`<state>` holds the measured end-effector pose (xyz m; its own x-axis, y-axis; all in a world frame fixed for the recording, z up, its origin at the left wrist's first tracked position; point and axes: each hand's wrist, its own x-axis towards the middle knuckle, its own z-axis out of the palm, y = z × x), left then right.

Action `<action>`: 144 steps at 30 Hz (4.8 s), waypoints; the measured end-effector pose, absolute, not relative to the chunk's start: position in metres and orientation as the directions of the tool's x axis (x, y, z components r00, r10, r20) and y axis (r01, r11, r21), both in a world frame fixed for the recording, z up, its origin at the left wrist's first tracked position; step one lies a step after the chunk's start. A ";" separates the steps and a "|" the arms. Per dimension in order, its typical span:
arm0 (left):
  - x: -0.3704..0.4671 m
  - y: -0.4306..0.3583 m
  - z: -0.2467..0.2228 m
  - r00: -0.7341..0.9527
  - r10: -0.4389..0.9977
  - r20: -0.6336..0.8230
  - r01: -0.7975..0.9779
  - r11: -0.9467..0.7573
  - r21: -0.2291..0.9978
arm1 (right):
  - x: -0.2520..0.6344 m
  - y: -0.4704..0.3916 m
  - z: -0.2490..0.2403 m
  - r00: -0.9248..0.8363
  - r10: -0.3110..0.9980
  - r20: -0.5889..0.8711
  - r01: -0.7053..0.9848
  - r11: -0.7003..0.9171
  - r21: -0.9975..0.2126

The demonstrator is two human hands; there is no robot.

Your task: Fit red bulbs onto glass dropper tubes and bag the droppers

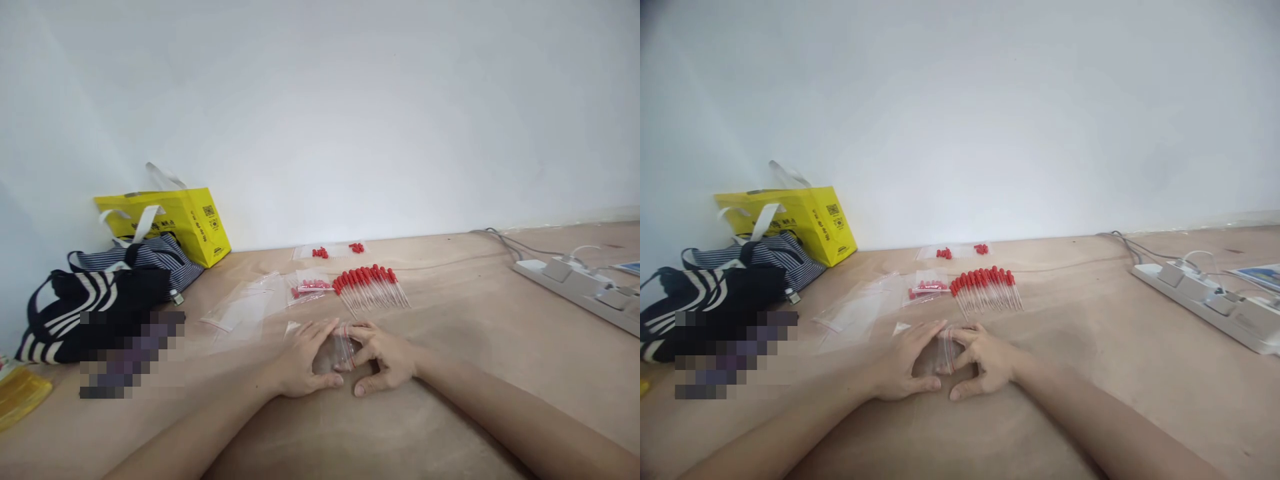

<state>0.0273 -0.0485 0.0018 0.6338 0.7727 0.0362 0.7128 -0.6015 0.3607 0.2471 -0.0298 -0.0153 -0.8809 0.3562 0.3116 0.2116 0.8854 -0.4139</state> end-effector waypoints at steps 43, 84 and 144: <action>0.030 -0.048 -0.008 0.551 0.822 0.141 0.747 -0.562 0.356 | 0.271 -0.005 -0.017 -0.206 0.939 0.276 0.153 0.309 -0.939; 0.019 -0.051 -0.001 0.592 0.795 0.131 0.695 -0.586 0.417 | 0.254 -0.028 -0.031 -0.364 0.931 0.042 0.216 0.128 -0.968; 0.019 -0.046 -0.001 0.590 0.800 0.110 0.710 -0.579 0.401 | 0.262 -0.029 -0.030 -0.322 0.947 -0.017 0.150 0.033 -0.988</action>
